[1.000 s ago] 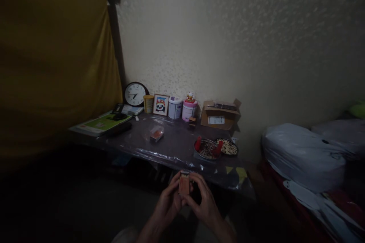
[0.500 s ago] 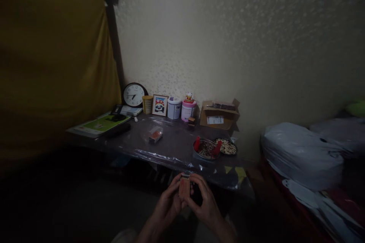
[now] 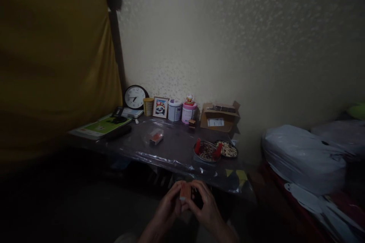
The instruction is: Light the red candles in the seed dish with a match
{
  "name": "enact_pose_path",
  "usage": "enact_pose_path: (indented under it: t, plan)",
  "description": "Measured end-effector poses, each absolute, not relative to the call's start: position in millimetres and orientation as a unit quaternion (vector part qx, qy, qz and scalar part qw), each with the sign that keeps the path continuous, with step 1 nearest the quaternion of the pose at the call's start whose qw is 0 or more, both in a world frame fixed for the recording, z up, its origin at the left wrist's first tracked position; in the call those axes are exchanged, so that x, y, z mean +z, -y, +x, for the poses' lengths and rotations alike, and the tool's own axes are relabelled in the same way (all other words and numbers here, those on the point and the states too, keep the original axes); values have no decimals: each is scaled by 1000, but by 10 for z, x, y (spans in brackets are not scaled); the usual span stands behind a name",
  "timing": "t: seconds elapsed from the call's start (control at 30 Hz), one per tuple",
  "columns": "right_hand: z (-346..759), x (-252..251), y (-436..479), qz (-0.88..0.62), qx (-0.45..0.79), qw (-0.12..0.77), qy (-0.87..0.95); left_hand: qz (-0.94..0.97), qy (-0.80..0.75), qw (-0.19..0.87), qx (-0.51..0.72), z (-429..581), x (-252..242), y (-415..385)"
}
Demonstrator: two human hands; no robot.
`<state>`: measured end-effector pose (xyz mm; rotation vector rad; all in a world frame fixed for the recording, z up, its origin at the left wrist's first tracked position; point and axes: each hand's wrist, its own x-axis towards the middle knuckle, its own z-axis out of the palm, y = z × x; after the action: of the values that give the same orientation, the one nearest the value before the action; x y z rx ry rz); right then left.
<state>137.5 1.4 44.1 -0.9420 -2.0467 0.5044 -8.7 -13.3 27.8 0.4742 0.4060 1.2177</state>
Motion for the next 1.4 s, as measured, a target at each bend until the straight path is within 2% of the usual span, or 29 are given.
enact_pose_path:
  t: [0.73, 1.0, 1.2, 1.4]
  plan:
    - [1418, 382, -43, -393, 182, 393, 811, 225, -234, 752, 573, -74, 201, 96]
    - [1461, 388, -98, -411, 180, 387, 806, 285, -321, 675, 600, -113, 191, 32]
    - [1482, 367, -137, -411, 171, 393, 805, 418, -371, 578, 594, -137, 122, -5]
    - [1468, 397, -124, -412, 181, 405, 796, 423, -373, 582, 586, -147, 85, -26]
